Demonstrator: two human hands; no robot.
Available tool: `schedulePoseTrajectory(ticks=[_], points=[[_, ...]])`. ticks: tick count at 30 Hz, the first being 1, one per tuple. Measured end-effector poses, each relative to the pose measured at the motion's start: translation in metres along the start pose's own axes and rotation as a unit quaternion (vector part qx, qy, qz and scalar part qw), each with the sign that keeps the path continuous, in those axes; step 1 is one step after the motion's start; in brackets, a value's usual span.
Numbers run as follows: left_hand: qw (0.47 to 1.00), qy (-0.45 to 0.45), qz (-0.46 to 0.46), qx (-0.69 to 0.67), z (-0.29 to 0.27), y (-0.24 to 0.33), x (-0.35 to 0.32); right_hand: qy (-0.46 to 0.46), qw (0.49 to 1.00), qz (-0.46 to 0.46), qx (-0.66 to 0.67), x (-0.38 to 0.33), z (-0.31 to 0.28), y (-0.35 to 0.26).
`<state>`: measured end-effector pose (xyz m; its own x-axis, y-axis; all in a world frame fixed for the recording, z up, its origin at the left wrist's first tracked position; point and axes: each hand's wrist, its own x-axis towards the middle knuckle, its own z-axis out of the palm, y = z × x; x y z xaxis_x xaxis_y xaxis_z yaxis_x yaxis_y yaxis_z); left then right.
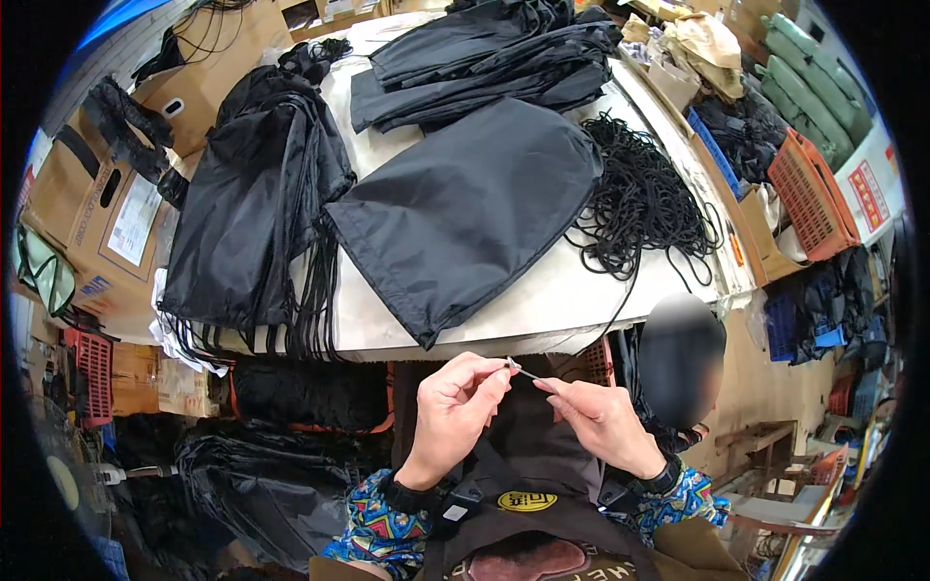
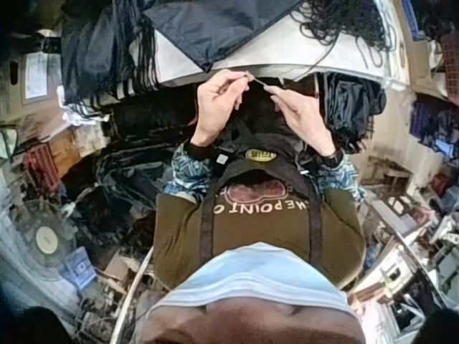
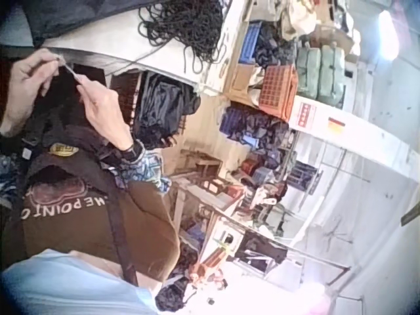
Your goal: The person threads black drawstrings through the hems of black fabric bags using a metal tool. They repeatedly pick up a bag, insert the tool into the hem, pull the string through, and place the finished bag aside. The process is repeated for multiple bags in a warehouse setting.
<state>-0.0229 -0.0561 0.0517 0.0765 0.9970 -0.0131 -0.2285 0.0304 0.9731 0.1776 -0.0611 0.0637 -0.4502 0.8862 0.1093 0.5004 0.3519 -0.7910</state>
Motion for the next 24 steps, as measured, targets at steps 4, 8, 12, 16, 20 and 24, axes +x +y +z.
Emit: schedulePoseTrajectory(ticks=[4, 8, 12, 16, 20, 24], points=[[0.997, -0.01, -0.001, 0.072, -0.003, 0.003, -0.001, -0.001, 0.997, -0.015, -0.071, -0.002, -0.001, 0.0], [0.998, -0.023, -0.036, 0.055, -0.003, 0.01, 0.0, -0.005, 0.995, -0.014, -0.104, -0.002, -0.005, -0.003], [0.998, -0.02, -0.061, -0.018, -0.006, 0.004, -0.003, -0.004, 0.993, -0.034, -0.115, -0.002, -0.005, -0.001], [0.998, 0.001, -0.046, -0.043, -0.005, 0.003, -0.004, -0.011, 0.989, -0.035, -0.142, -0.002, -0.008, 0.0], [0.999, 0.0, -0.039, -0.003, -0.007, 0.001, -0.004, -0.026, 0.986, -0.028, -0.161, -0.002, -0.013, -0.002], [0.999, -0.009, -0.041, 0.025, -0.01, 0.003, -0.004, -0.048, 0.991, -0.042, -0.121, -0.002, -0.015, 0.002]])
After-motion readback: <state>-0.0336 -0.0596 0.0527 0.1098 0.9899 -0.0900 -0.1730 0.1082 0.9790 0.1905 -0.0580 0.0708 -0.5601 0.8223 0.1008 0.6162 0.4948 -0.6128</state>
